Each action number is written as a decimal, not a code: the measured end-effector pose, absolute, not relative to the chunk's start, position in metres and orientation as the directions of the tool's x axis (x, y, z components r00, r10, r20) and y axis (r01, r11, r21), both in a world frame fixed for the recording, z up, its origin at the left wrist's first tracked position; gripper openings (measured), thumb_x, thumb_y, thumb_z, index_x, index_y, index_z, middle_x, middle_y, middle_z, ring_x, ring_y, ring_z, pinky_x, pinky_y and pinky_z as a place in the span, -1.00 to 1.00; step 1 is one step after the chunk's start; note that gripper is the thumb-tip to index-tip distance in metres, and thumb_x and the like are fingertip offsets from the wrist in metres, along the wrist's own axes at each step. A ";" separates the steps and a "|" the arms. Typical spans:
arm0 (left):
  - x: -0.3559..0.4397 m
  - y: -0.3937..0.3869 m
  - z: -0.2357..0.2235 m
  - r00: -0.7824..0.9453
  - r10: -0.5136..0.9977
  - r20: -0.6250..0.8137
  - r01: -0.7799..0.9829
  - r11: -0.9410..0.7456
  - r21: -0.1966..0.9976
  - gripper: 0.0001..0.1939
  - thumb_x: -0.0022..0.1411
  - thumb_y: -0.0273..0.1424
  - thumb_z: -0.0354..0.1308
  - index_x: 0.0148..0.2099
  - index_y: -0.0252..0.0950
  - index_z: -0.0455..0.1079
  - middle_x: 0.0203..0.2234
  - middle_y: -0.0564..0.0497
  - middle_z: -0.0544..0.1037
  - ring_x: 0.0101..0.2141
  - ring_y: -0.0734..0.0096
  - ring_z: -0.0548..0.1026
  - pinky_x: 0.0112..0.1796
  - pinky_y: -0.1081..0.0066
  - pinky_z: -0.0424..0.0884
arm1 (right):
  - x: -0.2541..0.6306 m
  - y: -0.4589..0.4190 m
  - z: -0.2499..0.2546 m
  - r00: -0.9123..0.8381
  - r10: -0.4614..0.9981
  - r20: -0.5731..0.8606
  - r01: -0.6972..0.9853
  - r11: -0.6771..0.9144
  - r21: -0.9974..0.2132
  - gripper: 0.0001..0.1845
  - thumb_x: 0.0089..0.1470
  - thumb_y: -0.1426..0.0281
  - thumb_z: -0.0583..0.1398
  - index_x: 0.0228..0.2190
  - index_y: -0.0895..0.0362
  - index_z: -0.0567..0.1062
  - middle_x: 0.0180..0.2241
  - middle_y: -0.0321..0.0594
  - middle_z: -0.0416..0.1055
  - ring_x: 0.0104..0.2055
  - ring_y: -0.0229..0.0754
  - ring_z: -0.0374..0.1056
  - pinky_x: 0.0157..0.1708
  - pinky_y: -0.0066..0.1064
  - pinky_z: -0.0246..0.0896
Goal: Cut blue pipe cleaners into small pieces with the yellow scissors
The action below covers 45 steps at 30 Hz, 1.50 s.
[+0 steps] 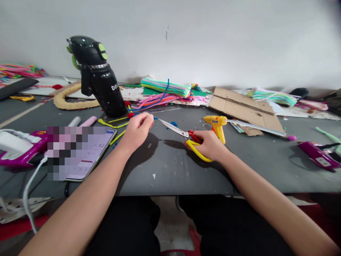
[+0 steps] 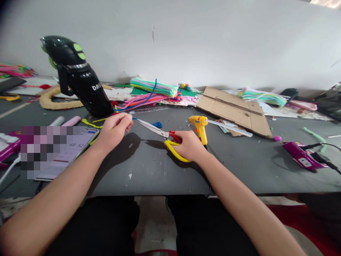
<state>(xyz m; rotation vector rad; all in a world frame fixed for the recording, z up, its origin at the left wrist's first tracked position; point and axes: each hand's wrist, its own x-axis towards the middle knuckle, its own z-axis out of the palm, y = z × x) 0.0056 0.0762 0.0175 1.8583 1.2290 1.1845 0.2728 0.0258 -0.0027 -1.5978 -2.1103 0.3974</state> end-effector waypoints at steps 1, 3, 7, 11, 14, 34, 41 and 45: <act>0.005 0.076 0.018 0.171 0.919 0.356 0.385 -0.395 0.834 -0.66 0.33 -0.26 -0.01 -0.49 -0.27 0.22 -0.59 0.08 0.27 -0.50 0.47 0.25 -0.44 0.42 0.15 | 0.273 0.026 -0.003 -0.223 0.957 0.184 0.825 0.286 -0.487 -0.53 0.00 0.07 0.22 -0.62 0.10 0.16 -0.63 -0.39 0.09 -0.52 -0.34 -0.08 -0.50 -0.40 -0.18; 0.004 0.076 0.019 0.174 0.912 0.371 0.389 -0.410 0.825 -0.68 0.33 -0.27 0.00 -0.47 -0.28 0.23 -0.58 0.07 0.28 -0.48 0.46 0.26 -0.43 0.42 0.15 | 0.273 0.026 -0.002 -0.227 0.957 0.180 0.828 0.287 -0.482 -0.55 0.00 0.10 0.22 -0.62 0.10 0.16 -0.62 -0.39 0.09 -0.52 -0.34 -0.08 -0.49 -0.40 -0.18; 0.002 0.077 0.017 0.181 0.906 0.384 0.379 -0.424 0.823 -0.70 0.31 -0.28 0.02 -0.47 -0.28 0.24 -0.58 0.08 0.26 -0.49 0.47 0.23 -0.43 0.42 0.14 | 0.273 0.026 -0.001 -0.223 0.961 0.161 0.836 0.273 -0.476 -0.58 0.00 0.13 0.22 -0.62 0.11 0.18 -0.62 -0.38 0.10 -0.51 -0.33 -0.07 -0.49 -0.39 -0.19; 0.002 0.076 0.018 0.203 0.902 0.380 0.386 -0.430 0.816 -0.69 0.30 -0.28 0.04 -0.48 -0.29 0.23 -0.59 0.09 0.24 -0.50 0.49 0.21 -0.44 0.41 0.11 | 0.273 0.027 0.000 -0.223 0.965 0.136 0.840 0.261 -0.477 -0.55 -0.01 0.10 0.22 -0.63 0.11 0.16 -0.63 -0.38 0.07 -0.51 -0.33 -0.09 -0.49 -0.39 -0.20; 0.003 0.074 0.020 0.210 0.909 0.359 0.393 -0.415 0.821 -0.69 0.28 -0.29 0.05 -0.50 -0.29 0.23 -0.61 0.10 0.22 -0.52 0.50 0.17 -0.45 0.40 0.08 | 0.273 0.027 -0.001 -0.229 0.966 0.124 0.842 0.260 -0.474 -0.55 0.00 0.11 0.22 -0.63 0.11 0.17 -0.63 -0.39 0.06 -0.51 -0.33 -0.09 -0.49 -0.39 -0.20; 0.004 0.080 0.013 0.181 0.952 0.247 0.247 -0.287 0.925 -0.60 0.26 -0.30 0.06 -0.59 -0.27 0.09 -0.67 0.11 0.15 -0.59 0.52 0.15 -0.50 0.38 0.05 | 0.272 0.025 -0.004 -0.203 0.962 0.182 0.846 0.266 -0.462 -0.66 -0.05 0.22 0.23 -0.60 0.11 0.22 -0.62 -0.38 0.15 -0.51 -0.33 -0.04 -0.49 -0.40 -0.18; 0.007 0.077 0.016 0.226 0.957 0.184 0.161 -0.223 0.961 -0.58 0.26 -0.31 0.08 -0.60 -0.27 0.07 -0.67 0.10 0.13 -0.60 0.55 0.14 -0.53 0.40 0.01 | 0.272 0.025 -0.004 -0.215 0.960 0.179 0.847 0.275 -0.455 -0.65 -0.05 0.22 0.23 -0.61 0.11 0.21 -0.62 -0.37 0.14 -0.51 -0.32 -0.05 -0.48 -0.39 -0.18; 0.006 0.078 0.015 0.245 0.952 0.182 0.164 -0.226 0.960 -0.59 0.26 -0.31 0.07 -0.60 -0.27 0.08 -0.67 0.09 0.16 -0.60 0.54 0.14 -0.53 0.40 0.01 | 0.273 0.025 -0.004 -0.225 0.958 0.180 0.846 0.283 -0.452 -0.64 -0.03 0.19 0.22 -0.61 0.11 0.21 -0.62 -0.37 0.14 -0.50 -0.31 -0.06 -0.48 -0.38 -0.18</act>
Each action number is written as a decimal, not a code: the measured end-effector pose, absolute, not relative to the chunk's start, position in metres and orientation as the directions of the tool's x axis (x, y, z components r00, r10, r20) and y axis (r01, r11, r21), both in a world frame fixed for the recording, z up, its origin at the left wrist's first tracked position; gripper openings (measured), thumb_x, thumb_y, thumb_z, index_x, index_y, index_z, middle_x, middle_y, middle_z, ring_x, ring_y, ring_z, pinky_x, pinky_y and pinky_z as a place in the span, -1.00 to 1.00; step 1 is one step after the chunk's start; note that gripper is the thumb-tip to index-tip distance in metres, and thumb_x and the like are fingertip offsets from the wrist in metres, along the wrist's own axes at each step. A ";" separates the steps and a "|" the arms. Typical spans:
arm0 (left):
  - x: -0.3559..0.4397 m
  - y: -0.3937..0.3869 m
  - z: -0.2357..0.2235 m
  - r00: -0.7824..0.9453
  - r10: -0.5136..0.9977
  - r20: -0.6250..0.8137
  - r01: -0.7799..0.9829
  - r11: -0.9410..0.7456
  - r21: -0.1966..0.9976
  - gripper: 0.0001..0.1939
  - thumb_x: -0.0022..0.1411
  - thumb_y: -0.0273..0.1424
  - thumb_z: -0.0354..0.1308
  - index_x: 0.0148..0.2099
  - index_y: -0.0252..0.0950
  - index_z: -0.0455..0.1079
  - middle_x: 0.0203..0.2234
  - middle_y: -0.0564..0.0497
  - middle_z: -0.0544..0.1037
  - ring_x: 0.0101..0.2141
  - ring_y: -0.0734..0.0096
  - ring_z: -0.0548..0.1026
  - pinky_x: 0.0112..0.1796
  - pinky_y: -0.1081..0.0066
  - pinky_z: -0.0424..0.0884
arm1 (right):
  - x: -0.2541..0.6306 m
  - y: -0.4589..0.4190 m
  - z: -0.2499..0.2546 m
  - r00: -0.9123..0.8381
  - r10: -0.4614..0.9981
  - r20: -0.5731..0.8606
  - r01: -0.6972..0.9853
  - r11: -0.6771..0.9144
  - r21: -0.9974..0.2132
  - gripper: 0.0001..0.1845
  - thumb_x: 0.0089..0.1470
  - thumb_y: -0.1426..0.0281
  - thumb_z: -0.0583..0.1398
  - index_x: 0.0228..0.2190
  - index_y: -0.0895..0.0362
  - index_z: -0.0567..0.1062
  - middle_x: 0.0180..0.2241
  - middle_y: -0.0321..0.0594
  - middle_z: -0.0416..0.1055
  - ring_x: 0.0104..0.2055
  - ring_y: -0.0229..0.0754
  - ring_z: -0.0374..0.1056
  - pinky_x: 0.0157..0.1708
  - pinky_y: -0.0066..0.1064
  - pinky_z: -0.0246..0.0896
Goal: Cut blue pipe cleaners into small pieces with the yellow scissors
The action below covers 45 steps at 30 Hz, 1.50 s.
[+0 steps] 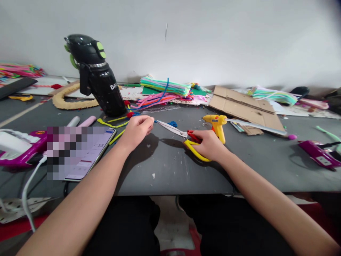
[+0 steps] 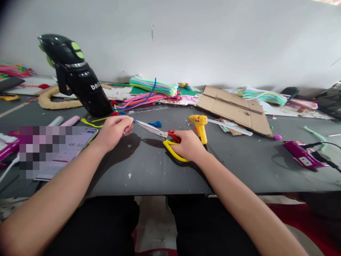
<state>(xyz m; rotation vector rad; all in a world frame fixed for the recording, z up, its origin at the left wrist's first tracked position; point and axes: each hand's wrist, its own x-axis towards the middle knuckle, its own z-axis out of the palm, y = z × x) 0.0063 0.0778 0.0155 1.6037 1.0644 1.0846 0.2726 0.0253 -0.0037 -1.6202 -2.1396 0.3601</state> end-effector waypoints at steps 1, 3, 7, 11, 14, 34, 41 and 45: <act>0.006 0.078 0.015 0.249 0.952 0.181 0.168 -0.226 0.960 -0.59 0.26 -0.30 0.07 -0.60 -0.27 0.08 -0.67 0.09 0.16 -0.60 0.54 0.14 -0.53 0.40 0.01 | 0.273 0.025 -0.004 -0.226 0.957 0.181 0.846 0.285 -0.451 -0.63 -0.02 0.18 0.22 -0.61 0.11 0.21 -0.62 -0.37 0.14 -0.50 -0.31 -0.06 -0.48 -0.38 -0.18; 0.006 0.078 0.016 0.253 0.951 0.180 0.173 -0.227 0.958 -0.59 0.25 -0.30 0.07 -0.60 -0.26 0.07 -0.67 0.08 0.17 -0.60 0.53 0.14 -0.53 0.39 0.02 | 0.272 0.025 -0.003 -0.226 0.957 0.184 0.845 0.286 -0.451 -0.62 -0.02 0.17 0.22 -0.62 0.11 0.20 -0.62 -0.36 0.15 -0.50 -0.32 -0.06 -0.47 -0.38 -0.18; 0.006 0.077 0.017 0.261 0.948 0.182 0.186 -0.234 0.954 -0.59 0.26 -0.30 0.06 -0.61 -0.26 0.08 -0.68 0.08 0.17 -0.59 0.52 0.16 -0.52 0.38 0.04 | 0.271 0.025 -0.003 -0.225 0.956 0.190 0.846 0.288 -0.449 -0.61 -0.02 0.18 0.23 -0.62 0.11 0.20 -0.62 -0.37 0.14 -0.50 -0.32 -0.07 -0.47 -0.38 -0.18; 0.006 0.077 0.016 0.268 0.945 0.186 0.181 -0.239 0.954 -0.59 0.28 -0.31 0.04 -0.60 -0.27 0.09 -0.68 0.09 0.17 -0.59 0.52 0.17 -0.51 0.38 0.05 | 0.271 0.026 -0.003 -0.230 0.954 0.193 0.849 0.294 -0.440 -0.66 -0.04 0.25 0.23 -0.61 0.11 0.20 -0.62 -0.38 0.12 -0.50 -0.32 -0.07 -0.47 -0.39 -0.19; 0.005 0.078 0.015 0.272 0.944 0.189 0.170 -0.240 0.956 -0.59 0.28 -0.32 0.04 -0.60 -0.27 0.10 -0.68 0.09 0.18 -0.59 0.52 0.17 -0.50 0.38 0.05 | 0.271 0.026 -0.004 -0.226 0.954 0.196 0.850 0.291 -0.440 -0.67 -0.05 0.26 0.23 -0.62 0.11 0.20 -0.62 -0.39 0.11 -0.51 -0.32 -0.07 -0.47 -0.39 -0.18; 0.006 0.078 0.016 0.267 0.948 0.171 0.147 -0.215 0.965 -0.58 0.26 -0.31 0.06 -0.61 -0.27 0.09 -0.68 0.09 0.16 -0.60 0.53 0.17 -0.51 0.38 0.04 | 0.272 0.026 -0.003 -0.200 0.959 0.200 0.850 0.272 -0.452 -0.62 -0.04 0.19 0.24 -0.64 0.12 0.23 -0.63 -0.37 0.15 -0.52 -0.33 -0.08 -0.47 -0.40 -0.14; 0.005 0.082 0.011 0.239 0.957 0.167 0.116 -0.199 0.973 -0.60 0.24 -0.27 0.09 -0.59 -0.27 0.12 -0.67 0.09 0.17 -0.60 0.52 0.17 -0.53 0.39 0.08 | 0.270 0.025 -0.004 -0.146 0.968 0.206 0.850 0.229 -0.475 -0.57 -0.04 0.07 0.24 -0.62 0.11 0.25 -0.63 -0.37 0.16 -0.53 -0.33 -0.07 -0.49 -0.39 -0.17; 0.005 0.083 0.009 0.235 0.958 0.165 0.102 -0.193 0.976 -0.61 0.23 -0.26 0.10 -0.59 -0.26 0.12 -0.67 0.08 0.16 -0.60 0.52 0.16 -0.53 0.40 0.10 | 0.271 0.024 -0.004 -0.165 0.966 0.198 0.849 0.241 -0.470 -0.57 -0.04 0.09 0.24 -0.61 0.10 0.22 -0.63 -0.37 0.16 -0.53 -0.33 -0.07 -0.49 -0.39 -0.17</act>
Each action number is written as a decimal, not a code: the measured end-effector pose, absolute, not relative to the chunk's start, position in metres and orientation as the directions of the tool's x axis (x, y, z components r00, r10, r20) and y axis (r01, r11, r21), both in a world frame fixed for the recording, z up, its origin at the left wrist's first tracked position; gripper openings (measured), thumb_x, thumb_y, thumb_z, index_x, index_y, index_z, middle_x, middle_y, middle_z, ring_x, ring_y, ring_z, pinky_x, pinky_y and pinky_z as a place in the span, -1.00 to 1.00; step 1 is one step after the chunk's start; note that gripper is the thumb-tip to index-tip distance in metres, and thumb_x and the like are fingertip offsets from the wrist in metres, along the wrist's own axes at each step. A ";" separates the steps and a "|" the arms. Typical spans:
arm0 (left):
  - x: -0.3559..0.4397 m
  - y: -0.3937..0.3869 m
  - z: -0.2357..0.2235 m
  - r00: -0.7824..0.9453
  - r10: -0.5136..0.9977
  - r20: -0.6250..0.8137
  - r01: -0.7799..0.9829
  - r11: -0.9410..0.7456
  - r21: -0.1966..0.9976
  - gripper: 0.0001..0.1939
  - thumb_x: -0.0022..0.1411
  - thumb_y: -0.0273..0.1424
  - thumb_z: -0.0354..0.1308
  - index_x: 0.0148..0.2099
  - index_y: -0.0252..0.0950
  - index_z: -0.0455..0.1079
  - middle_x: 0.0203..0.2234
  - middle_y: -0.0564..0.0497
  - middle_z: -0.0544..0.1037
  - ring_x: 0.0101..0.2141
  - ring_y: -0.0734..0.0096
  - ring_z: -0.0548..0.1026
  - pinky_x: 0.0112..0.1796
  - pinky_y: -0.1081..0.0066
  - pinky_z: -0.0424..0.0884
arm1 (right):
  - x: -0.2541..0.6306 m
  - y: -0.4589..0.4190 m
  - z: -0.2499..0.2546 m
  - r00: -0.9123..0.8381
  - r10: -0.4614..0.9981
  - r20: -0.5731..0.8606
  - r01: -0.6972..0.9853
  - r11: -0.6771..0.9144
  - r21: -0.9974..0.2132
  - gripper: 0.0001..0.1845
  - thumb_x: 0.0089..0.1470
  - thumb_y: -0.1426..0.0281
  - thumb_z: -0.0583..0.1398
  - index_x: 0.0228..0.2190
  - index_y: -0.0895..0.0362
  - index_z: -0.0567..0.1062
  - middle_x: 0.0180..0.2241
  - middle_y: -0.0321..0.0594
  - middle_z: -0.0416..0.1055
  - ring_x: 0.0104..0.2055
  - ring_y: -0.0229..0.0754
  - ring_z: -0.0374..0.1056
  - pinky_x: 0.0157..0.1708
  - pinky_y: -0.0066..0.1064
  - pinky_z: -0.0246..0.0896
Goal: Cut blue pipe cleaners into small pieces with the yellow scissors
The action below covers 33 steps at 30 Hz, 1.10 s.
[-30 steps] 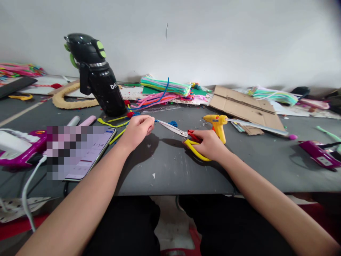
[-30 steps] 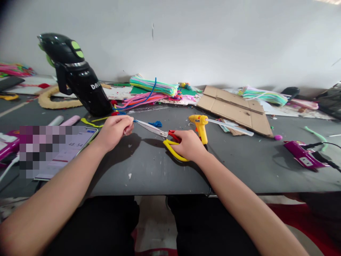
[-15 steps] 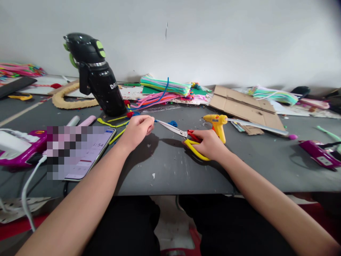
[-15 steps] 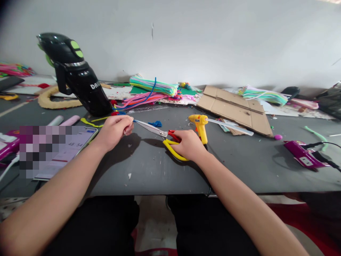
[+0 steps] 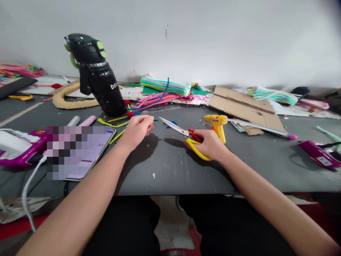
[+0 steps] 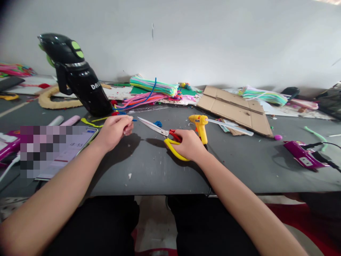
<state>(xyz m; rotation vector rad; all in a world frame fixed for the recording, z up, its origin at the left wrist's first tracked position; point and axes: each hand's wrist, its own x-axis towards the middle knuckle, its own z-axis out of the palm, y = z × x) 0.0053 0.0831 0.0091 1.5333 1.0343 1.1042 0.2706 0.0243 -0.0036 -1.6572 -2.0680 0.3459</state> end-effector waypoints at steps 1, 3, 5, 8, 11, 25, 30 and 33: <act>0.005 0.083 0.009 0.233 0.959 0.164 0.101 -0.191 0.976 -0.61 0.23 -0.26 0.10 -0.59 -0.26 0.13 -0.67 0.08 0.16 -0.60 0.52 0.16 -0.53 0.40 0.10 | 0.271 0.024 -0.003 -0.167 0.966 0.196 0.849 0.242 -0.469 -0.58 -0.04 0.10 0.24 -0.61 0.10 0.22 -0.63 -0.37 0.16 -0.53 -0.33 -0.06 -0.48 -0.39 -0.17; 0.005 0.083 0.009 0.234 0.959 0.159 0.097 -0.186 0.978 -0.61 0.23 -0.27 0.10 -0.59 -0.26 0.13 -0.67 0.09 0.16 -0.61 0.52 0.16 -0.54 0.40 0.10 | 0.271 0.025 -0.003 -0.174 0.965 0.194 0.850 0.247 -0.466 -0.59 -0.04 0.12 0.24 -0.61 0.10 0.21 -0.63 -0.37 0.17 -0.53 -0.33 -0.06 -0.48 -0.39 -0.17; 0.005 0.082 0.010 0.243 0.958 0.154 0.089 -0.180 0.980 -0.61 0.24 -0.27 0.10 -0.59 -0.26 0.12 -0.68 0.09 0.16 -0.61 0.53 0.16 -0.54 0.40 0.09 | 0.271 0.025 -0.003 -0.184 0.963 0.197 0.849 0.257 -0.462 -0.59 -0.04 0.13 0.24 -0.61 0.11 0.21 -0.62 -0.37 0.18 -0.52 -0.33 -0.06 -0.48 -0.39 -0.17; 0.006 0.081 0.011 0.250 0.957 0.150 0.071 -0.172 0.982 -0.60 0.25 -0.28 0.10 -0.59 -0.27 0.11 -0.68 0.10 0.14 -0.62 0.54 0.15 -0.54 0.40 0.08 | 0.271 0.025 -0.003 -0.194 0.960 0.202 0.849 0.267 -0.456 -0.58 -0.04 0.13 0.25 -0.61 0.10 0.19 -0.62 -0.38 0.17 -0.52 -0.33 -0.07 -0.48 -0.39 -0.17; 0.006 0.081 0.012 0.253 0.956 0.149 0.059 -0.169 0.984 -0.59 0.25 -0.29 0.10 -0.59 -0.26 0.10 -0.68 0.11 0.14 -0.62 0.55 0.14 -0.54 0.40 0.08 | 0.271 0.024 -0.003 -0.203 0.959 0.198 0.847 0.273 -0.456 -0.56 -0.03 0.11 0.24 -0.61 0.10 0.17 -0.62 -0.38 0.16 -0.52 -0.33 -0.07 -0.48 -0.39 -0.17; 0.007 0.080 0.013 0.278 0.951 0.134 0.046 -0.153 0.987 -0.61 0.28 -0.32 0.07 -0.58 -0.28 0.11 -0.68 0.12 0.14 -0.62 0.57 0.14 -0.54 0.42 0.05 | 0.273 0.025 -0.005 -0.209 0.959 0.194 0.853 0.276 -0.443 -0.62 -0.05 0.19 0.24 -0.60 0.10 0.17 -0.63 -0.40 0.14 -0.51 -0.33 -0.07 -0.48 -0.39 -0.19; 0.008 0.081 0.013 0.286 0.950 0.126 0.031 -0.140 0.990 -0.61 0.28 -0.33 0.07 -0.58 -0.29 0.12 -0.69 0.12 0.15 -0.63 0.58 0.15 -0.54 0.42 0.05 | 0.273 0.026 -0.005 -0.215 0.959 0.187 0.851 0.278 -0.445 -0.65 -0.04 0.23 0.23 -0.60 0.11 0.18 -0.62 -0.39 0.15 -0.51 -0.33 -0.06 -0.47 -0.39 -0.19; 0.007 0.081 0.013 0.291 0.948 0.125 0.043 -0.144 0.989 -0.60 0.28 -0.33 0.07 -0.58 -0.29 0.12 -0.69 0.12 0.15 -0.63 0.58 0.15 -0.54 0.42 0.05 | 0.272 0.026 -0.004 -0.221 0.957 0.188 0.849 0.284 -0.446 -0.65 -0.03 0.23 0.23 -0.60 0.11 0.18 -0.62 -0.38 0.15 -0.50 -0.33 -0.06 -0.47 -0.39 -0.18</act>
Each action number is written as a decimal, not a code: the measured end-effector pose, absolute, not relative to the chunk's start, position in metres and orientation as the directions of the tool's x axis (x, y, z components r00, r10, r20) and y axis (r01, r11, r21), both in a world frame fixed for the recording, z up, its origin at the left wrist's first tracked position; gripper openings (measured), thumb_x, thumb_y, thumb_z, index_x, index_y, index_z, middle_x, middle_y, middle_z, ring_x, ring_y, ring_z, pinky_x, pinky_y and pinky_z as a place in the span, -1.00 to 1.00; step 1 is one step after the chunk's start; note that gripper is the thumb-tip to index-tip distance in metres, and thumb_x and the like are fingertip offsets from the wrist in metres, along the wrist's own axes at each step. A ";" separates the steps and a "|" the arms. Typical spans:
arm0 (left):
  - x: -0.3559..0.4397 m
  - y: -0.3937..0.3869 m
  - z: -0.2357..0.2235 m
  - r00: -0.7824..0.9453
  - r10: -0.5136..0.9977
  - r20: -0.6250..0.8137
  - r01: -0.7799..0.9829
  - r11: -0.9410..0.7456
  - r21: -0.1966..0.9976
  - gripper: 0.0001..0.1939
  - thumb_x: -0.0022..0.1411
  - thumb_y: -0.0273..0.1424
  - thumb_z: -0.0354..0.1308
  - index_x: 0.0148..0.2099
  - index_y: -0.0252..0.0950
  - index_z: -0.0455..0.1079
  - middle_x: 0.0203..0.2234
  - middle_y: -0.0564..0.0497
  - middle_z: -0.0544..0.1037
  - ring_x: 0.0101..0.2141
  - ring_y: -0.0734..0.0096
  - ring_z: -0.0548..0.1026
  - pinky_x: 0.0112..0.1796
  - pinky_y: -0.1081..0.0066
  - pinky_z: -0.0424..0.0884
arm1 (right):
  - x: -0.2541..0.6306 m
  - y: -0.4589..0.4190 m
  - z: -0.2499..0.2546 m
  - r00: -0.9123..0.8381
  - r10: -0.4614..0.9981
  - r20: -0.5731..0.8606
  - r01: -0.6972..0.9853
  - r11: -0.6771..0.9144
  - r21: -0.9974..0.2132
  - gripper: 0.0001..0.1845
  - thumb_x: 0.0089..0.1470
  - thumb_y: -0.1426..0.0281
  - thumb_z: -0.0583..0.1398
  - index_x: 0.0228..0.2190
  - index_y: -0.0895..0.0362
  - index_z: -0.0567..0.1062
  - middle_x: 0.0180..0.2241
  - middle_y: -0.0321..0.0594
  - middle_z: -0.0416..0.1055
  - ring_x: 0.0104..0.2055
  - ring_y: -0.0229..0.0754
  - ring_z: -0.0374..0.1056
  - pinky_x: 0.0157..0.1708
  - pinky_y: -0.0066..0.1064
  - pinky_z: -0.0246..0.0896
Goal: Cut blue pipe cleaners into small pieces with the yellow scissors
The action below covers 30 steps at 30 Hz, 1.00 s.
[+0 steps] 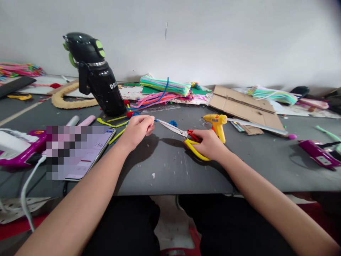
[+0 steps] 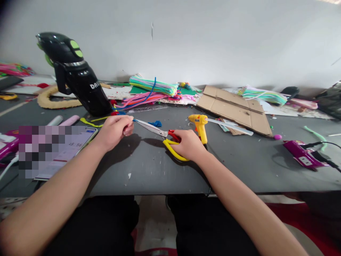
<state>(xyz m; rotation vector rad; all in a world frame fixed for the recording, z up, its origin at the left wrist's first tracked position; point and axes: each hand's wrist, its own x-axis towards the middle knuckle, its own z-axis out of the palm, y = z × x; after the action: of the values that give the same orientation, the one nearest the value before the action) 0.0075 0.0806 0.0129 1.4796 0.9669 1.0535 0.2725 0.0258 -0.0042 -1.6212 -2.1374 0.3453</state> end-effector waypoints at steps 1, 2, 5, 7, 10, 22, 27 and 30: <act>0.007 0.081 0.013 0.294 0.947 0.127 0.049 -0.147 0.988 -0.60 0.29 -0.32 0.07 -0.58 -0.29 0.12 -0.69 0.12 0.15 -0.62 0.58 0.16 -0.53 0.42 0.06 | 0.273 0.026 -0.004 -0.222 0.957 0.188 0.849 0.285 -0.446 -0.64 -0.03 0.22 0.23 -0.60 0.11 0.19 -0.62 -0.38 0.15 -0.50 -0.33 -0.06 -0.47 -0.39 -0.18; 0.007 0.080 0.013 0.296 0.946 0.129 0.054 -0.152 0.987 -0.60 0.29 -0.32 0.07 -0.58 -0.29 0.12 -0.68 0.12 0.16 -0.62 0.58 0.16 -0.53 0.42 0.06 | 0.273 0.026 -0.004 -0.223 0.956 0.190 0.848 0.286 -0.446 -0.63 -0.02 0.21 0.23 -0.60 0.11 0.19 -0.62 -0.38 0.14 -0.50 -0.33 -0.07 -0.47 -0.39 -0.18; 0.006 0.080 0.013 0.298 0.945 0.139 0.059 -0.163 0.985 -0.60 0.29 -0.31 0.07 -0.58 -0.29 0.12 -0.68 0.11 0.16 -0.62 0.57 0.17 -0.53 0.41 0.06 | 0.273 0.027 -0.004 -0.225 0.954 0.200 0.847 0.293 -0.444 -0.63 -0.02 0.20 0.23 -0.61 0.11 0.19 -0.62 -0.38 0.13 -0.50 -0.32 -0.07 -0.47 -0.39 -0.18; 0.006 0.081 0.013 0.298 0.944 0.143 0.060 -0.168 0.984 -0.61 0.28 -0.31 0.07 -0.57 -0.28 0.13 -0.68 0.11 0.16 -0.62 0.56 0.17 -0.53 0.41 0.07 | 0.272 0.027 -0.004 -0.222 0.953 0.205 0.844 0.293 -0.449 -0.63 -0.03 0.22 0.23 -0.62 0.11 0.19 -0.62 -0.38 0.12 -0.50 -0.32 -0.08 -0.47 -0.39 -0.17; 0.006 0.081 0.011 0.297 0.942 0.156 0.071 -0.184 0.980 -0.61 0.27 -0.29 0.07 -0.57 -0.27 0.12 -0.67 0.10 0.18 -0.61 0.54 0.18 -0.51 0.40 0.10 | 0.272 0.027 -0.003 -0.215 0.954 0.209 0.839 0.290 -0.461 -0.63 -0.03 0.23 0.23 -0.63 0.12 0.20 -0.62 -0.37 0.13 -0.50 -0.33 -0.08 -0.46 -0.39 -0.17; 0.002 0.085 0.008 0.287 0.936 0.205 0.017 -0.219 0.976 -0.65 0.22 -0.31 0.12 -0.57 -0.27 0.17 -0.65 0.09 0.19 -0.57 0.49 0.20 -0.48 0.38 0.14 | 0.272 0.026 -0.002 -0.187 0.970 0.155 0.837 0.240 -0.492 -0.54 -0.05 0.08 0.25 -0.62 0.11 0.18 -0.62 -0.38 0.13 -0.52 -0.34 -0.05 -0.50 -0.40 -0.19; 0.003 0.085 0.007 0.275 0.939 0.207 0.032 -0.225 0.974 -0.66 0.21 -0.32 0.12 -0.57 -0.27 0.17 -0.65 0.08 0.20 -0.57 0.48 0.20 -0.48 0.38 0.15 | 0.272 0.026 -0.001 -0.204 0.969 0.141 0.835 0.247 -0.491 -0.54 -0.03 0.07 0.23 -0.62 0.11 0.18 -0.63 -0.38 0.11 -0.52 -0.34 -0.06 -0.50 -0.40 -0.19; 0.003 0.085 0.008 0.287 0.934 0.210 0.032 -0.229 0.973 -0.66 0.21 -0.33 0.11 -0.57 -0.27 0.16 -0.65 0.08 0.20 -0.56 0.48 0.20 -0.49 0.38 0.14 | 0.272 0.026 -0.002 -0.212 0.967 0.143 0.833 0.255 -0.490 -0.56 -0.03 0.10 0.23 -0.63 0.11 0.18 -0.63 -0.39 0.10 -0.53 -0.34 -0.07 -0.49 -0.40 -0.19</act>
<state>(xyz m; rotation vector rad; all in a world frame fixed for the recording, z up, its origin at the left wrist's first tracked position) 0.0030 0.0850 0.0079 1.5416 0.9245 1.1163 0.2720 0.0256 -0.0015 -1.6371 -2.1163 0.4324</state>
